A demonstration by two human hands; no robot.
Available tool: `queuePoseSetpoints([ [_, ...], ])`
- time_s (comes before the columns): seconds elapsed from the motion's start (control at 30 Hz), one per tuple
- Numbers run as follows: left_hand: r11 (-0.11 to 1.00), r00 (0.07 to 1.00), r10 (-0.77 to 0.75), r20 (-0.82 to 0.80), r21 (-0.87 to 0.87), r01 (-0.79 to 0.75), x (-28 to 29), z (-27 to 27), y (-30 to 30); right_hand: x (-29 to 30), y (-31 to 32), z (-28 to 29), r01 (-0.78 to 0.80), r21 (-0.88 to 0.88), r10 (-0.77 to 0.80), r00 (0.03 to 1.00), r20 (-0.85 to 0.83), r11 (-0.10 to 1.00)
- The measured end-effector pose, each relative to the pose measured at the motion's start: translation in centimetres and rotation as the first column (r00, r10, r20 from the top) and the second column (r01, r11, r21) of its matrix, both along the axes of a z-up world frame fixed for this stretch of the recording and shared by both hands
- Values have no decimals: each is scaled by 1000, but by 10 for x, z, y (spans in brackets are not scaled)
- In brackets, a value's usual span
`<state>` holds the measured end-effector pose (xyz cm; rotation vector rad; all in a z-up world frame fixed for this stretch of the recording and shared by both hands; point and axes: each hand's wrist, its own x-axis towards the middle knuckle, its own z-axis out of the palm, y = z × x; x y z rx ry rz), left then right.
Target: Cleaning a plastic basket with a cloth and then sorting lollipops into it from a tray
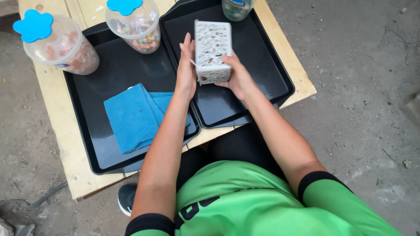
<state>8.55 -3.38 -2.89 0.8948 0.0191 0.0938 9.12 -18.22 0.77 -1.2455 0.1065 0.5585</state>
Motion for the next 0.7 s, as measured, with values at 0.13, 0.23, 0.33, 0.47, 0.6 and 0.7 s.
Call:
queuePoseSetpoints([
  [0.13, 991, 986, 133, 101, -45, -129, 9, -33, 5, 5, 17, 20, 18, -121, -12, 999, 45, 992],
  [0.23, 986, 987, 160, 26, 46, -161, 3, -29, 11, 16, 21, 31, -7, -419, 52, 994, 97, 908],
  [0.33, 988, 990, 141, -7, -69, -141, 8, -41, 15, 27, 16, 36, 17, -506, 130, 958, 254, 862],
  [0.47, 817, 966, 221, 135, 516, -259, 2, -45, 11, 28, 9, 49, 34, -837, 299, 925, 234, 546],
  [0.6, 223, 962, 88, 259, 936, -273, -16, -21, 3, 28, -2, 55, 110, -925, 351, 904, 245, 363],
  [0.7, -141, 998, -56, 0, 990, -8, -25, -2, 0, 34, -15, 58, 174, -925, 331, 898, 290, 339],
])
